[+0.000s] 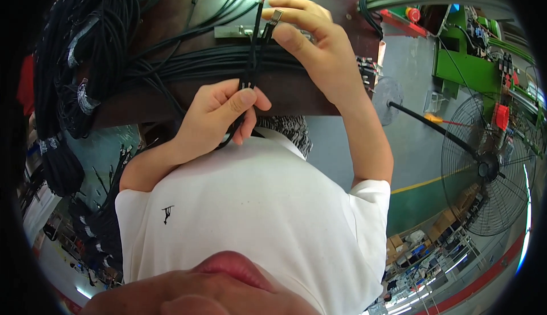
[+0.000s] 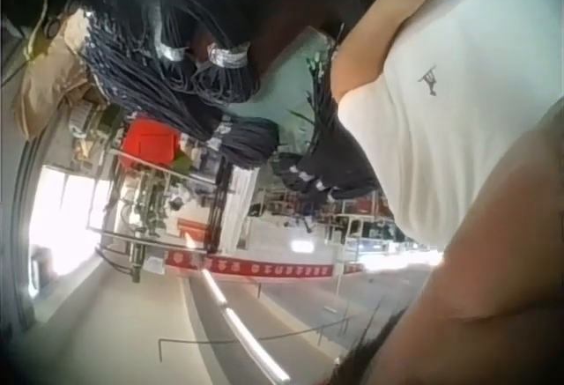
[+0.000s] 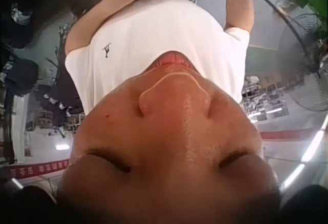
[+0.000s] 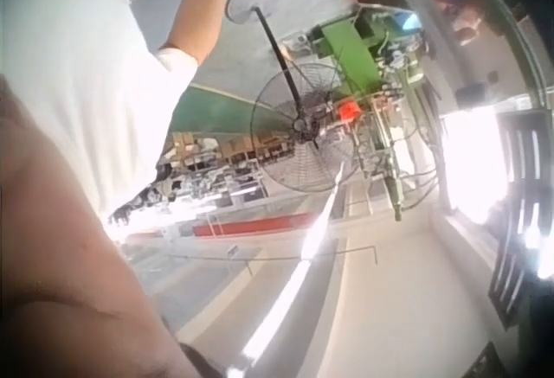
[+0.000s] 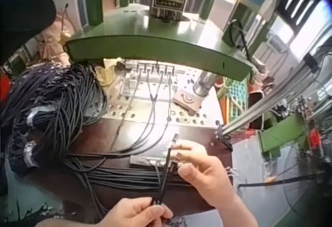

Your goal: The recorder is plugging several black electronic cables into a testing board on a factory workbench to check their functionality.

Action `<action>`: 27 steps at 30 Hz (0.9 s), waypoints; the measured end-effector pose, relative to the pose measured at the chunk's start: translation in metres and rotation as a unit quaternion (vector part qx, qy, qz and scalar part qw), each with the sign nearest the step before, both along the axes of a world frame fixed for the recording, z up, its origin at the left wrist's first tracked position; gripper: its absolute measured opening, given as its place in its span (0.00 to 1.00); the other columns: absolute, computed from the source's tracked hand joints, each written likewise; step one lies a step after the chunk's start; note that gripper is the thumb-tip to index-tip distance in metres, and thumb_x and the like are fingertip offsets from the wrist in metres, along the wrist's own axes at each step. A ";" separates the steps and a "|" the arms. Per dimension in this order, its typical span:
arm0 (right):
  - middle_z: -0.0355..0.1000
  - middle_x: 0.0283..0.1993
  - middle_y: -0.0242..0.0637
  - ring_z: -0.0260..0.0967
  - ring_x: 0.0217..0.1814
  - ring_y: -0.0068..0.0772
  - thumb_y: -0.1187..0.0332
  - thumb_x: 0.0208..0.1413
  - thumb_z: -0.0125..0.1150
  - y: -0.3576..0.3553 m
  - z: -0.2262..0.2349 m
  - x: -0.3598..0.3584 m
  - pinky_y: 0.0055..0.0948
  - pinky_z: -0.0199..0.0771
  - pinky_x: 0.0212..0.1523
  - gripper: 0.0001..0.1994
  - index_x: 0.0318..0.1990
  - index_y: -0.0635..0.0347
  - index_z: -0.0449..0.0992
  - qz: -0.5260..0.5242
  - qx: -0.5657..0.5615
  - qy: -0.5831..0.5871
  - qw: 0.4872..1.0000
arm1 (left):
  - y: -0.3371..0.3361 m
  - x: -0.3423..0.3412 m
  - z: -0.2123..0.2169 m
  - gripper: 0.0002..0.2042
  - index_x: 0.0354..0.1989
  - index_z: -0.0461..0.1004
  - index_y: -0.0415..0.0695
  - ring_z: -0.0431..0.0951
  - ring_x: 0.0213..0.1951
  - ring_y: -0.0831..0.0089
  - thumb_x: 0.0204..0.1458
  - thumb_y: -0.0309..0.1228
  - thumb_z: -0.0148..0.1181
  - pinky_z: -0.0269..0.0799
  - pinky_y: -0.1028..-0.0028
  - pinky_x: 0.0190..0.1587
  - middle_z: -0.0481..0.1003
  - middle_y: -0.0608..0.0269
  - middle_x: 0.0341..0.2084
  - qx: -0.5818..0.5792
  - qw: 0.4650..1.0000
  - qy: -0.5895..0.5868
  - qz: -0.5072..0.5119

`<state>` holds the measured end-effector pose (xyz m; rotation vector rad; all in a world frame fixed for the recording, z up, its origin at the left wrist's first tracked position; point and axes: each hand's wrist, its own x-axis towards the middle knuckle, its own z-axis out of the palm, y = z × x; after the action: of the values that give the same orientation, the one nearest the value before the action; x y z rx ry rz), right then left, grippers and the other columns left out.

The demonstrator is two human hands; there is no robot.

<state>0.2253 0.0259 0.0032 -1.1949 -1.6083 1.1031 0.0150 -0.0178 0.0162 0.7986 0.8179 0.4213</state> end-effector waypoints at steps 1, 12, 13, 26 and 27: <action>0.72 0.51 0.33 0.63 0.57 0.29 0.67 0.60 0.59 -0.004 0.007 -0.005 0.29 0.60 0.58 0.09 0.41 0.61 0.81 0.010 -0.111 0.135 0.984 | -0.003 0.001 0.001 0.16 0.36 0.75 0.38 0.68 0.18 0.85 0.65 0.39 0.50 0.63 0.83 0.22 0.72 0.68 0.17 -0.001 1.000 -0.001 -0.005; 0.74 0.38 0.32 0.72 0.40 0.36 0.77 0.41 0.69 -0.006 -0.006 0.001 0.32 0.68 0.40 0.15 0.38 0.55 0.75 -0.103 0.407 -0.338 0.843 | 0.008 0.005 0.009 0.17 0.39 0.74 0.34 0.71 0.20 0.81 0.67 0.37 0.46 0.66 0.81 0.25 0.74 0.63 0.19 0.018 0.997 0.009 -0.077; 0.74 0.37 0.33 0.72 0.39 0.37 0.78 0.41 0.68 -0.005 -0.011 0.004 0.32 0.69 0.40 0.14 0.37 0.56 0.75 -0.095 0.401 -0.320 0.853 | 0.006 0.004 0.011 0.17 0.39 0.74 0.34 0.71 0.20 0.81 0.67 0.37 0.46 0.66 0.81 0.25 0.74 0.63 0.19 0.018 0.997 0.008 -0.078; 0.74 0.39 0.35 0.73 0.43 0.40 0.83 0.47 0.60 -0.007 -0.046 0.017 0.35 0.71 0.46 0.11 0.38 0.60 0.71 -0.058 0.234 -0.274 0.931 | 0.019 -0.001 0.003 0.18 0.39 0.76 0.34 0.76 0.24 0.79 0.65 0.39 0.49 0.69 0.82 0.28 0.78 0.59 0.23 0.024 0.996 0.029 -0.076; 0.74 0.39 0.35 0.73 0.42 0.40 0.83 0.46 0.59 -0.006 -0.045 0.017 0.35 0.71 0.45 0.12 0.38 0.60 0.71 -0.053 0.228 -0.291 0.928 | 0.020 -0.001 0.003 0.18 0.39 0.76 0.34 0.76 0.24 0.79 0.65 0.40 0.50 0.69 0.82 0.27 0.78 0.59 0.23 0.025 0.996 0.029 -0.081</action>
<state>0.2421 0.0195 -0.0421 -1.3303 -2.0643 0.2638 0.0144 0.0024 0.0191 0.9196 0.7915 0.2768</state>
